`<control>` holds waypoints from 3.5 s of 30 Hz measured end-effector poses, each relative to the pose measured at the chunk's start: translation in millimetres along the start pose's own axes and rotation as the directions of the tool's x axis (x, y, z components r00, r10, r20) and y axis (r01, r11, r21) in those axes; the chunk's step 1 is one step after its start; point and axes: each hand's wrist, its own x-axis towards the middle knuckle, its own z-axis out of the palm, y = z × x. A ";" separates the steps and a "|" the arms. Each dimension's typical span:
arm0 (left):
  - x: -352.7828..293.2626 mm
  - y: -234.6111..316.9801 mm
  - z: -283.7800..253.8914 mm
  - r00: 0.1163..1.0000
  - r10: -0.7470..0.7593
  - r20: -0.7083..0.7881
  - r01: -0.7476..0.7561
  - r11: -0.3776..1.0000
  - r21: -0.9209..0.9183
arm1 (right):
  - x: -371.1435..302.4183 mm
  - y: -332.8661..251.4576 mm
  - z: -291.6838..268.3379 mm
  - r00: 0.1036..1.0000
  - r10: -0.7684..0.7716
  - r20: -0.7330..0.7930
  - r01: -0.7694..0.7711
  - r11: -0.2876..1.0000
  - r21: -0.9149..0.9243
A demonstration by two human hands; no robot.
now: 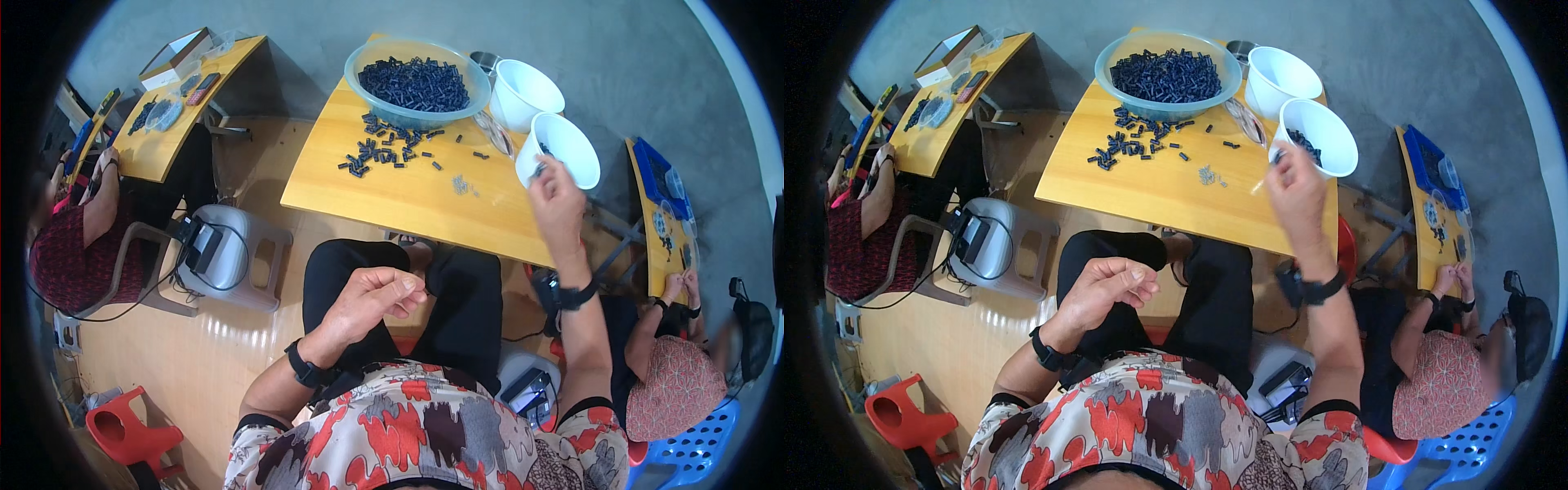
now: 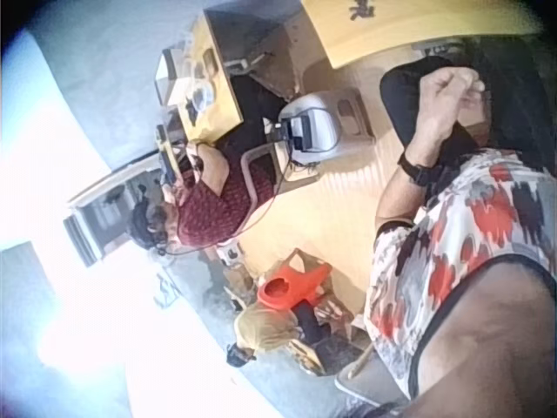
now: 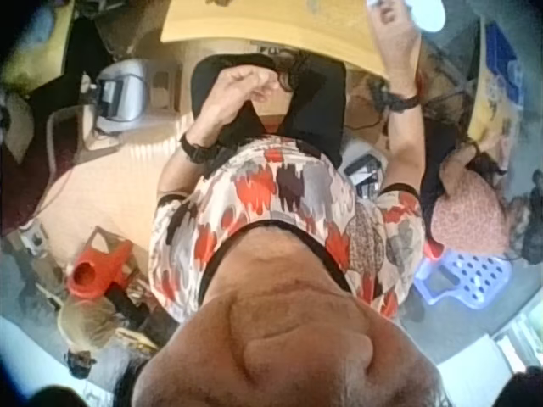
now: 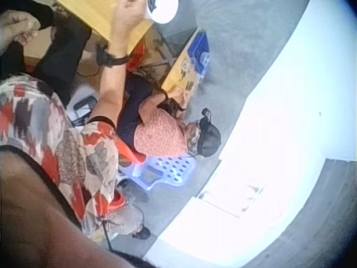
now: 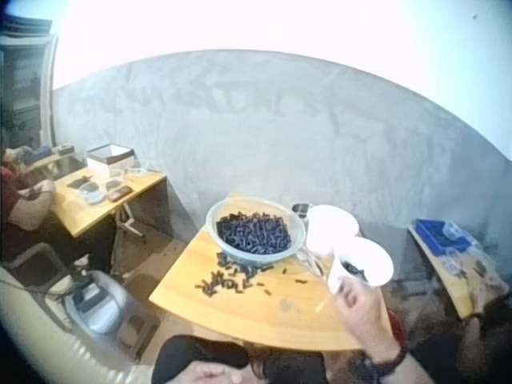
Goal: Assembling small blue and grey plastic components by hand in a workshop environment.
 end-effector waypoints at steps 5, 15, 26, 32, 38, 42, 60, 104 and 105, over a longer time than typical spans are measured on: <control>10.1 -2.7 -9.3 1.000 0.006 0.000 -0.006 0.999 -0.033 | 55.5 61.8 -7.0 0.990 -0.133 -0.055 0.099 0.907 -0.409; 25.7 -7.7 -22.6 0.999 -0.040 -0.034 0.037 0.996 -0.082 | 29.2 22.0 82.9 0.965 -0.035 0.262 0.003 0.993 0.120; 32.5 -4.7 -26.8 0.999 -0.035 -0.026 0.032 0.992 -0.119 | 37.2 25.6 151.3 0.886 -0.203 0.417 0.295 0.940 -0.169; 35.5 -3.0 -26.9 0.997 0.003 -0.072 -0.012 0.993 -0.118 | 13.0 -17.1 115.8 0.915 -0.145 0.377 0.078 0.979 0.189; 42.0 -4.3 -17.4 0.985 0.028 -0.170 -0.068 0.970 -0.235 | -46.3 -63.0 86.6 0.860 -0.250 0.444 0.047 0.906 0.420; 43.1 -9.2 -20.0 0.990 0.060 -0.129 -0.087 0.973 -0.215 | -69.3 -62.4 85.4 0.884 -0.261 0.387 0.065 0.889 0.453; 36.2 -14.2 -15.4 0.990 0.079 -0.114 -0.095 0.986 -0.140 | -23.0 57.3 83.8 0.972 0.048 0.229 -0.066 0.995 0.070; -12.7 18.3 9.5 0.984 0.175 -0.002 -0.169 0.944 -0.284 | -64.9 -16.2 53.0 0.956 0.076 0.283 -0.174 0.924 0.340; -12.6 15.9 7.3 0.989 0.146 -0.025 -0.147 0.949 -0.280 | -61.6 0.3 56.8 0.957 0.079 0.279 -0.174 0.926 0.336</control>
